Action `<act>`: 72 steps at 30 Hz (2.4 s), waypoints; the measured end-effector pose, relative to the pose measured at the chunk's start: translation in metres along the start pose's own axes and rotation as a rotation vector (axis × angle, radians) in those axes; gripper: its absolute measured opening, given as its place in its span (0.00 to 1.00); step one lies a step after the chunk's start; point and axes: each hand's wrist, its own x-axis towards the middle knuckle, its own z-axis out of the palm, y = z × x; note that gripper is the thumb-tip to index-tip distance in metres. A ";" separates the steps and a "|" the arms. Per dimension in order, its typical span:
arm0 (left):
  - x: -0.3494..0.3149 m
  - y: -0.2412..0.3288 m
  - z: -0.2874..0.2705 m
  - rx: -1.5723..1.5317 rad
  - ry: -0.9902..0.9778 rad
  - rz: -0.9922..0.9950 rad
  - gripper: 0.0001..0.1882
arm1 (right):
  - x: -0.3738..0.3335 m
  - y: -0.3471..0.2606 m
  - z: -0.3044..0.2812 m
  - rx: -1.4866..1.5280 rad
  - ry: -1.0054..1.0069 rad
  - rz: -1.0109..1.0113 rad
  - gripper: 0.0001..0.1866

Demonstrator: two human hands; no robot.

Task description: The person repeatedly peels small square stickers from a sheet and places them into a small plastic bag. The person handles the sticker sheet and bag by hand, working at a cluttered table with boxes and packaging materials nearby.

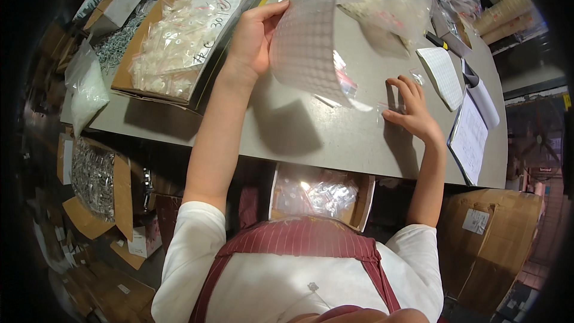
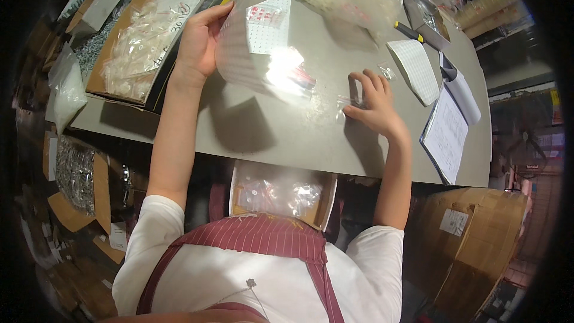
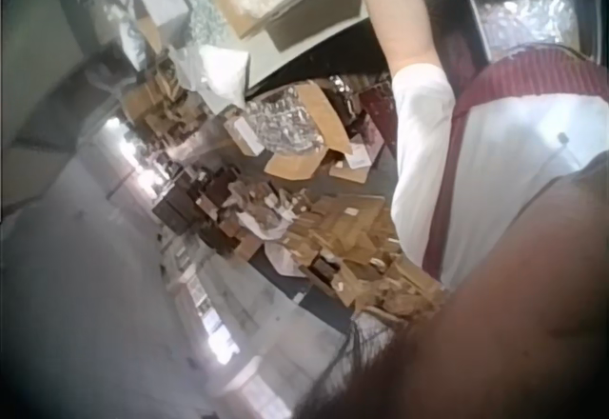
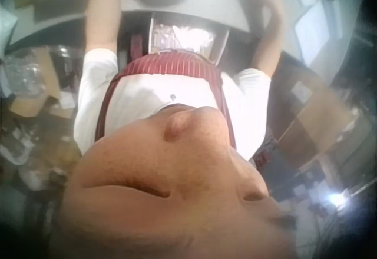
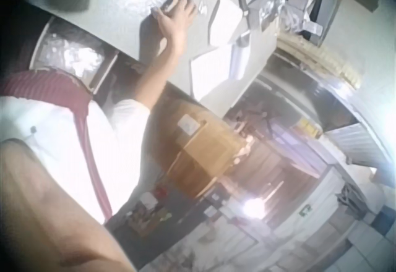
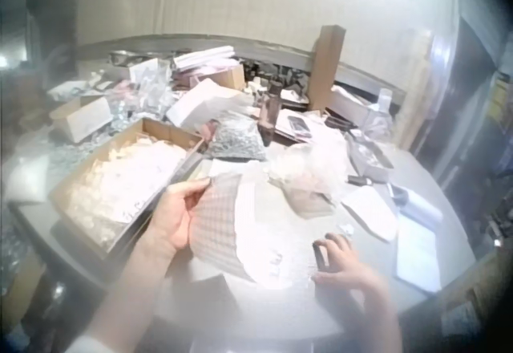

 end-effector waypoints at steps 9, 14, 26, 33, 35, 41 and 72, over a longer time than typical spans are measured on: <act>0.003 -0.004 -0.012 -0.029 -0.184 -0.052 0.12 | -0.085 -0.066 -0.031 0.449 -0.519 -0.144 0.28; -0.001 -0.015 0.001 0.093 -0.142 -0.103 0.14 | -0.088 -0.066 -0.048 0.813 -0.322 -0.152 0.26; -0.017 -0.044 0.035 0.752 -0.079 0.138 0.10 | -0.027 -0.071 0.004 1.001 0.181 -0.064 0.26; -0.017 -0.038 0.029 0.707 -0.021 0.187 0.11 | -0.075 -0.058 -0.001 0.954 -0.441 0.175 0.25; -0.020 -0.041 0.028 0.706 -0.041 0.176 0.11 | -0.086 -0.064 -0.004 1.038 -0.507 0.118 0.22; -0.020 -0.055 0.034 0.703 -0.143 0.216 0.10 | -0.064 -0.064 -0.014 1.032 0.196 0.017 0.22; -0.041 -0.053 0.051 0.969 -0.318 0.287 0.14 | -0.018 -0.087 0.023 0.753 0.574 -0.120 0.05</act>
